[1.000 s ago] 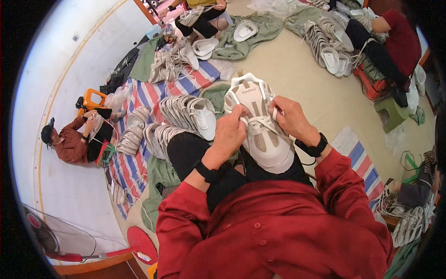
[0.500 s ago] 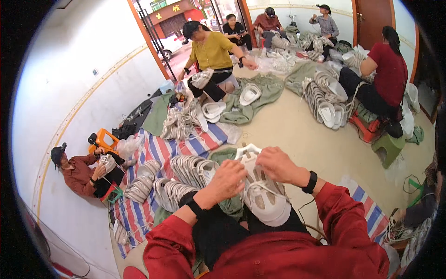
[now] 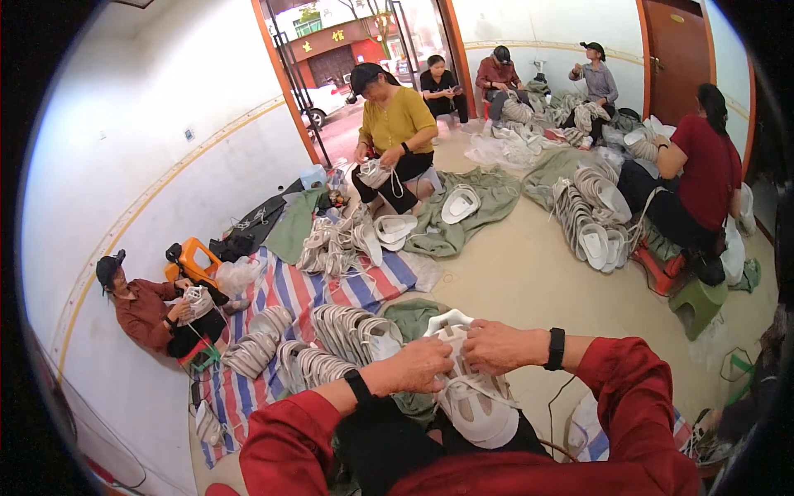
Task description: Lacing a white Reebok shoe while sitting in a workspace with other workers.
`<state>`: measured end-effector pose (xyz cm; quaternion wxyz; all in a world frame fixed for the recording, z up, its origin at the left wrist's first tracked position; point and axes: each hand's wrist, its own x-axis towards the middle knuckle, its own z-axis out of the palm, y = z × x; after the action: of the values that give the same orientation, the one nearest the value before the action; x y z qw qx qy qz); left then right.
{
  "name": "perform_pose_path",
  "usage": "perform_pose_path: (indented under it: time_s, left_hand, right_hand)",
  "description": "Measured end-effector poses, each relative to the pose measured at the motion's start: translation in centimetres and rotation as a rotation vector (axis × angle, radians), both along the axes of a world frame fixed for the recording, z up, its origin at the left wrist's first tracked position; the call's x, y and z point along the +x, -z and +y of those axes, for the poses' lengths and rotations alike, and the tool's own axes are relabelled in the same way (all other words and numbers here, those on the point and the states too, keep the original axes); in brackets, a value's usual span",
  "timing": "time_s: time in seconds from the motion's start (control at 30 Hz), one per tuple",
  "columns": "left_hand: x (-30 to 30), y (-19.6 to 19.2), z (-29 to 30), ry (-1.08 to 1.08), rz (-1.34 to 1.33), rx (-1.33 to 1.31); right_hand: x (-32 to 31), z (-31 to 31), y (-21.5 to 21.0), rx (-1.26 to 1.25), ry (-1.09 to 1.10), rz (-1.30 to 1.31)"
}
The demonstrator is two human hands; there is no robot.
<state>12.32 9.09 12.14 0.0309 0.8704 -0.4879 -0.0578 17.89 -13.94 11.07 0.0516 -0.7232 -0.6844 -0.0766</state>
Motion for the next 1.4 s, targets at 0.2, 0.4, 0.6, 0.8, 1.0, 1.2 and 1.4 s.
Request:
perform_pose_path:
  time_s: [0.2, 0.4, 0.6, 0.8, 1.0, 1.2, 1.4]
  left_hand:
    - [-0.1, 0.9, -0.4, 0.054, -0.013, 0.027]
    - [-0.6, -0.3, -0.7, 0.086, 0.028, 0.031]
    - [-0.4, 1.1, -0.3, 0.147, -0.036, -0.059]
    - [-0.4, 1.6, -0.2, 0.161, -0.084, -0.105]
    - [-0.7, 1.5, 0.0, 0.113, -0.055, -0.148]
    - [-0.4, 1.8, -0.2, 0.112, -0.06, -0.138]
    - [-1.0, 2.3, -0.6, 0.117, -0.229, -0.188]
  right_hand:
    - [0.5, -0.4, -0.8, -0.082, -0.101, 0.074]
    - [1.3, -0.3, -2.1, -0.227, -0.131, 0.143]
    - [1.8, 0.4, -1.8, -0.297, -0.135, 0.205]
    - [1.7, -0.1, -1.9, -0.323, -0.101, 0.252]
    - [1.6, 0.0, -1.7, -0.292, -0.118, 0.23]
    - [1.8, 0.0, -1.4, -0.291, -0.135, 0.176]
    - [1.8, -0.5, -0.5, -0.254, -0.14, 0.188]
